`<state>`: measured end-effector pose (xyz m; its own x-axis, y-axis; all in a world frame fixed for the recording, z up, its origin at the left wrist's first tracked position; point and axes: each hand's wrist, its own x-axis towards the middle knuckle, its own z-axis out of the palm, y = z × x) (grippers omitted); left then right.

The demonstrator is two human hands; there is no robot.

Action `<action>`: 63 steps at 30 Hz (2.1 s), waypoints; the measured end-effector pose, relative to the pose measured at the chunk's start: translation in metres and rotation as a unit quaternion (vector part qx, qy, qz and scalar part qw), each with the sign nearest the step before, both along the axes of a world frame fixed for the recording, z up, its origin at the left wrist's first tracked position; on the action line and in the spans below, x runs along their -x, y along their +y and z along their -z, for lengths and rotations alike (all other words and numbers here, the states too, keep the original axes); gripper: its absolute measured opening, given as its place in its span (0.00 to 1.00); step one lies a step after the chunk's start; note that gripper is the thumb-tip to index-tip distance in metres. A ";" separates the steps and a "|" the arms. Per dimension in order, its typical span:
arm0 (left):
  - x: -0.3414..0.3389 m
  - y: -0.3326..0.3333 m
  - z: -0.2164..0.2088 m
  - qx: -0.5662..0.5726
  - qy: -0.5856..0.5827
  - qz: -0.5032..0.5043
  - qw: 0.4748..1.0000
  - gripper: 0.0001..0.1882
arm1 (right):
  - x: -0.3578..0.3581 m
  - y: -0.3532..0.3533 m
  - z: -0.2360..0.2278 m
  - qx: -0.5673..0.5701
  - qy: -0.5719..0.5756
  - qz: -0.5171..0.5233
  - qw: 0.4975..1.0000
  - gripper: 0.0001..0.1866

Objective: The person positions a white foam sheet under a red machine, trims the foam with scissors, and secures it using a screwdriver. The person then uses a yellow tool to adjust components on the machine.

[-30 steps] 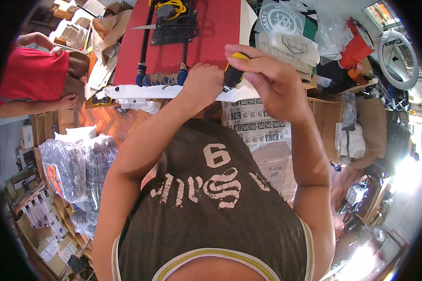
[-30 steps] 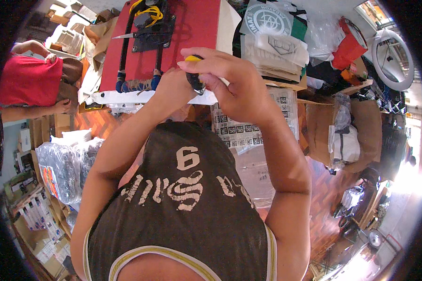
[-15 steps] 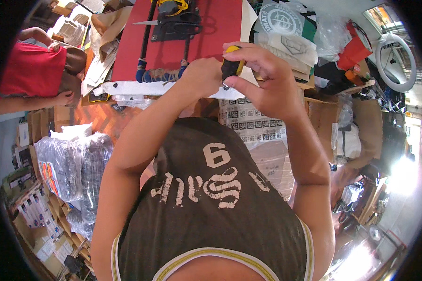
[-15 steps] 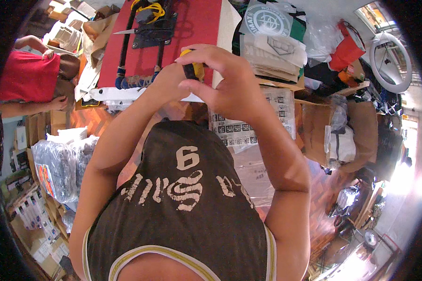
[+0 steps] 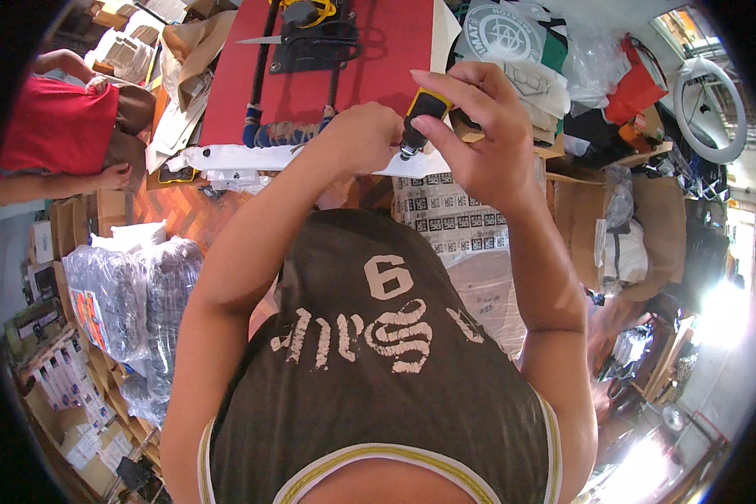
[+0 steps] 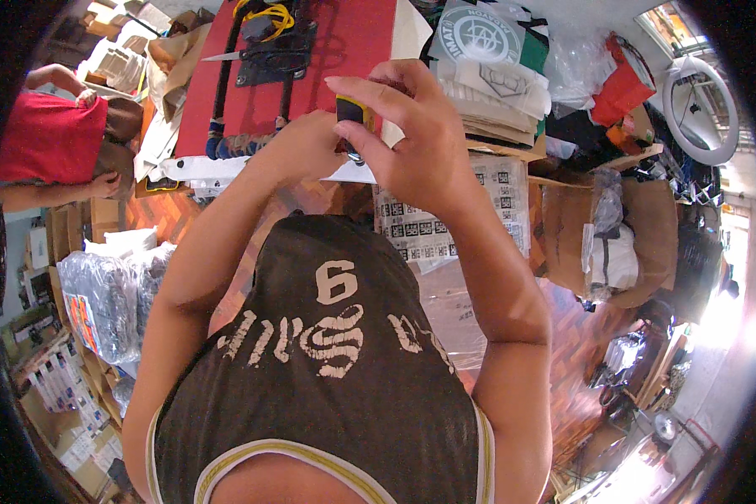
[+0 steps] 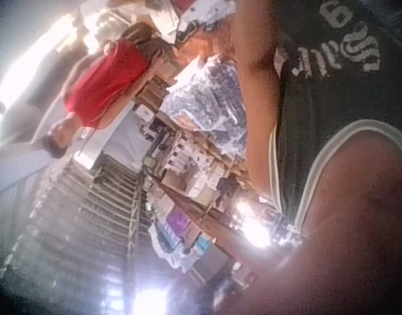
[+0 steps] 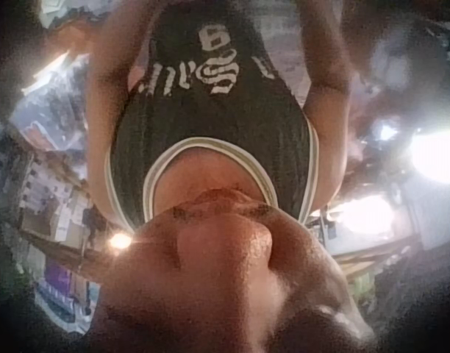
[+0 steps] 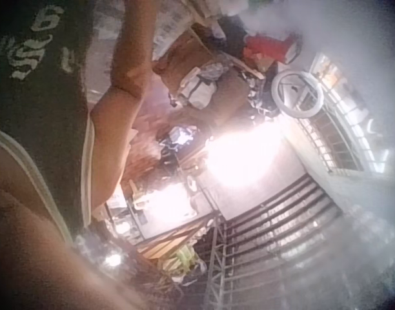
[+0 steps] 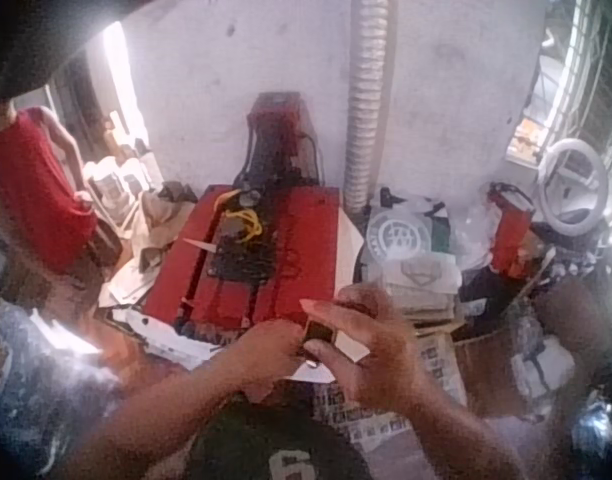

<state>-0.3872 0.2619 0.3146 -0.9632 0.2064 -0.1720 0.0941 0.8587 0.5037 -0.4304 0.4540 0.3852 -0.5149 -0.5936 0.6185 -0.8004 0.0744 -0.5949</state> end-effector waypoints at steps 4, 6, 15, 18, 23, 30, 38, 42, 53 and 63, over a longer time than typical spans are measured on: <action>-0.023 -0.004 -0.032 -0.412 0.051 -0.011 0.910 0.20 | 0.003 0.002 0.001 0.019 -0.006 -0.011 1.000 0.26; -0.022 -0.004 -0.047 -0.441 0.052 -0.010 0.896 0.25 | -0.002 -0.004 0.004 0.087 -0.096 -0.047 0.991 0.18; -0.016 -0.012 -0.054 -0.342 0.010 -0.010 0.940 0.19 | -0.007 0.026 0.119 -0.279 -0.268 0.114 0.915 0.15; -0.017 -0.009 -0.054 -0.334 0.007 -0.022 0.942 0.19 | -0.006 0.021 0.109 -0.275 -0.267 0.095 0.919 0.18; -0.017 -0.007 -0.054 -0.315 0.021 -0.013 0.949 0.19 | 0.002 0.021 0.118 -0.218 -0.311 0.069 0.922 0.15; -0.021 -0.010 -0.056 -0.318 0.046 0.005 0.947 0.19 | 0.001 0.020 0.127 -0.232 -0.364 0.094 0.897 0.12; -0.021 -0.009 -0.057 -0.304 0.048 -0.002 0.951 0.19 | 0.007 0.014 0.123 -0.293 -0.330 0.077 0.894 0.18; -0.020 -0.007 -0.061 -0.283 0.035 -0.004 0.958 0.18 | 0.011 0.011 0.111 -0.289 -0.352 0.070 0.888 0.18; -0.024 -0.007 -0.061 -0.309 0.046 -0.005 0.950 0.18 | 0.007 0.014 0.128 -0.229 -0.388 0.064 0.891 0.16; -0.027 0.014 -0.060 -0.228 0.144 -0.138 0.953 0.27 | 0.010 0.017 0.122 -0.249 -0.353 0.060 0.900 0.13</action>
